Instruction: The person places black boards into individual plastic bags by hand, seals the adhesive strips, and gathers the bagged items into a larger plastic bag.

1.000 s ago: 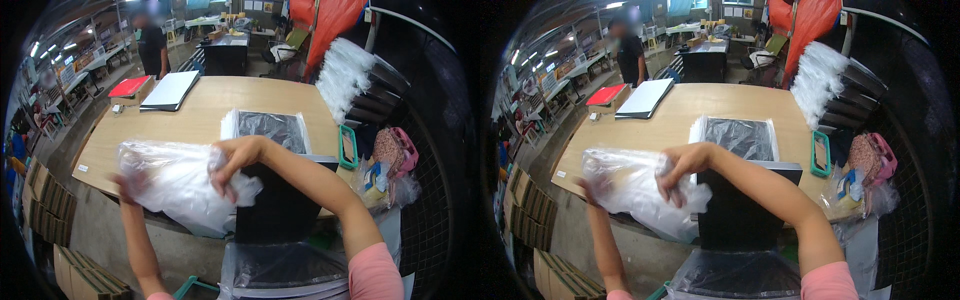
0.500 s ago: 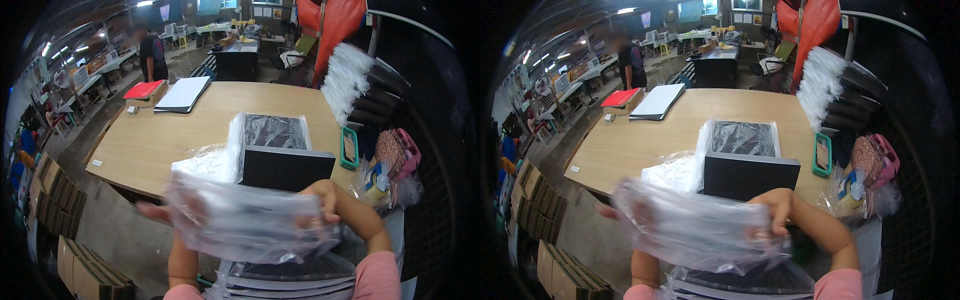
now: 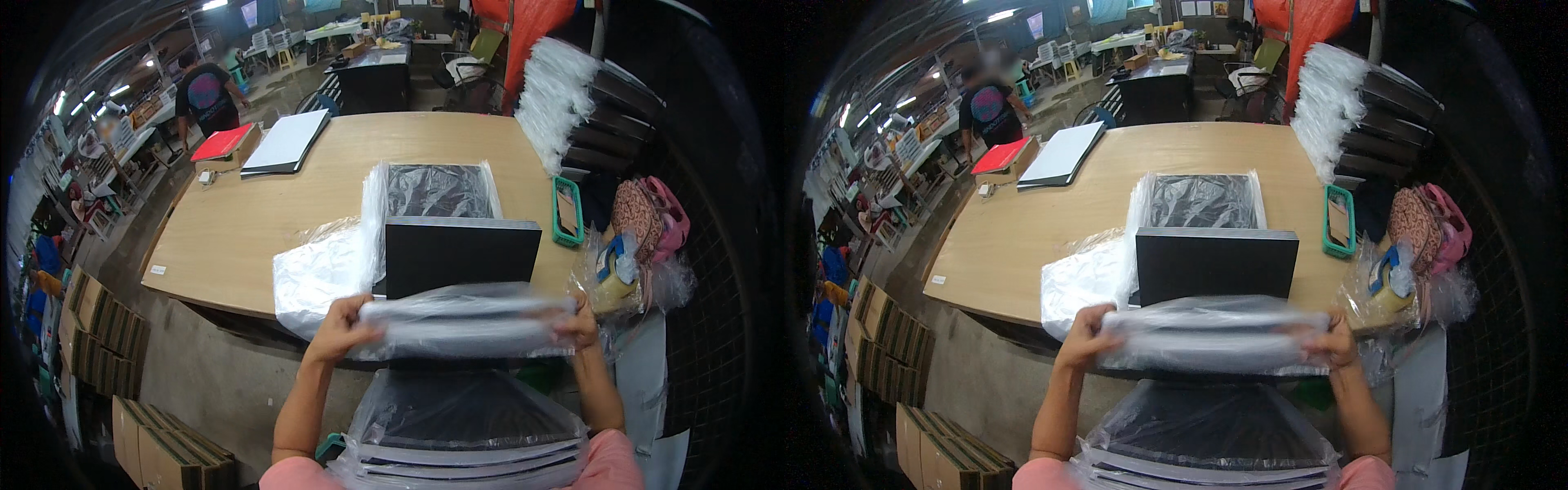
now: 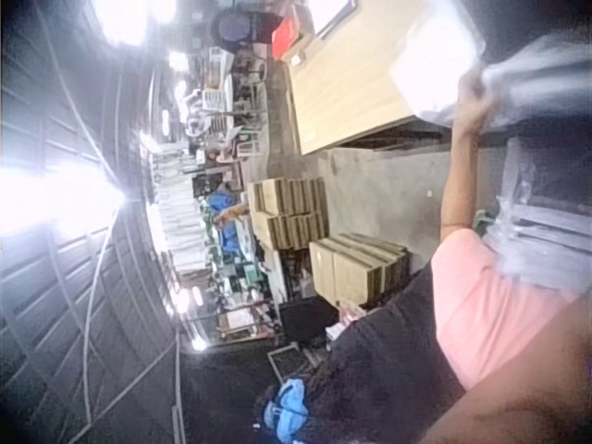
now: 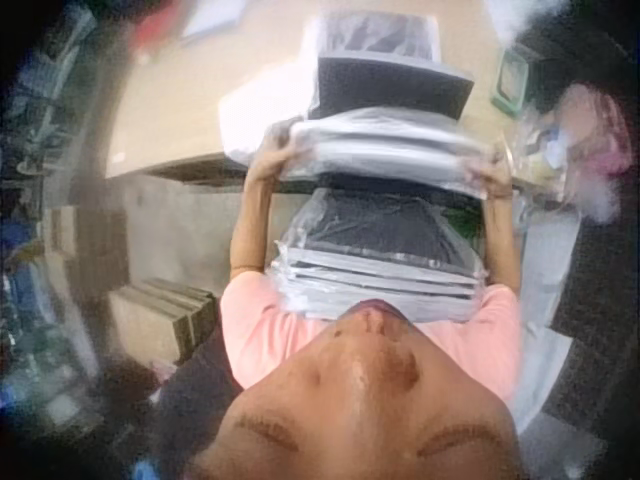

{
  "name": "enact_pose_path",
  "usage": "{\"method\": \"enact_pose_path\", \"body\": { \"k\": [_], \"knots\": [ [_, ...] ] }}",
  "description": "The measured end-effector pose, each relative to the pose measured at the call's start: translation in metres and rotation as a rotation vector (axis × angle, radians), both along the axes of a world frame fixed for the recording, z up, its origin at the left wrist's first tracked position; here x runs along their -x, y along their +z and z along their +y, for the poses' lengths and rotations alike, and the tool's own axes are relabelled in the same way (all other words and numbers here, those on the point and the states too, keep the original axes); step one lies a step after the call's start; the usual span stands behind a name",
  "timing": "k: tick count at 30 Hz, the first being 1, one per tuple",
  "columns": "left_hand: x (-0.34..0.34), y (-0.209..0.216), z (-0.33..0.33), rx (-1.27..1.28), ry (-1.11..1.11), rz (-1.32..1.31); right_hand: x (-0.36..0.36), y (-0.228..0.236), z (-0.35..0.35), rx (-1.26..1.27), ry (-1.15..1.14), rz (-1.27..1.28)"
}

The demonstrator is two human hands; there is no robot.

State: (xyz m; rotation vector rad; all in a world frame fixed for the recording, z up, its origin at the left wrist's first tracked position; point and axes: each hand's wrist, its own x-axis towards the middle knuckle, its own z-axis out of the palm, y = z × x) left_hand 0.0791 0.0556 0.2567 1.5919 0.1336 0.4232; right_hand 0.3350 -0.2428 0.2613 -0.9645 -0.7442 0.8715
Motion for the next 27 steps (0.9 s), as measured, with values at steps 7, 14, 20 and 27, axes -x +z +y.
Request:
{"method": "enact_pose_path", "body": {
  "k": [7,14,20,27],
  "knots": [
    [-0.076,0.033,0.006,-1.227,0.739,0.215,-0.032,0.023,0.092,0.231,-0.940,-1.280],
    [-0.031,0.064,-0.015,-1.241,0.681,0.244,0.009,0.036,0.053,0.167,-0.774,-1.301],
    [-0.062,0.058,0.003,-1.260,0.609,0.281,-0.013,0.035,0.071,0.288,-0.904,-1.489],
    [-0.015,0.080,-0.035,-1.327,0.535,0.105,0.018,0.045,0.033,0.225,-0.865,-1.400]
  ]
}}
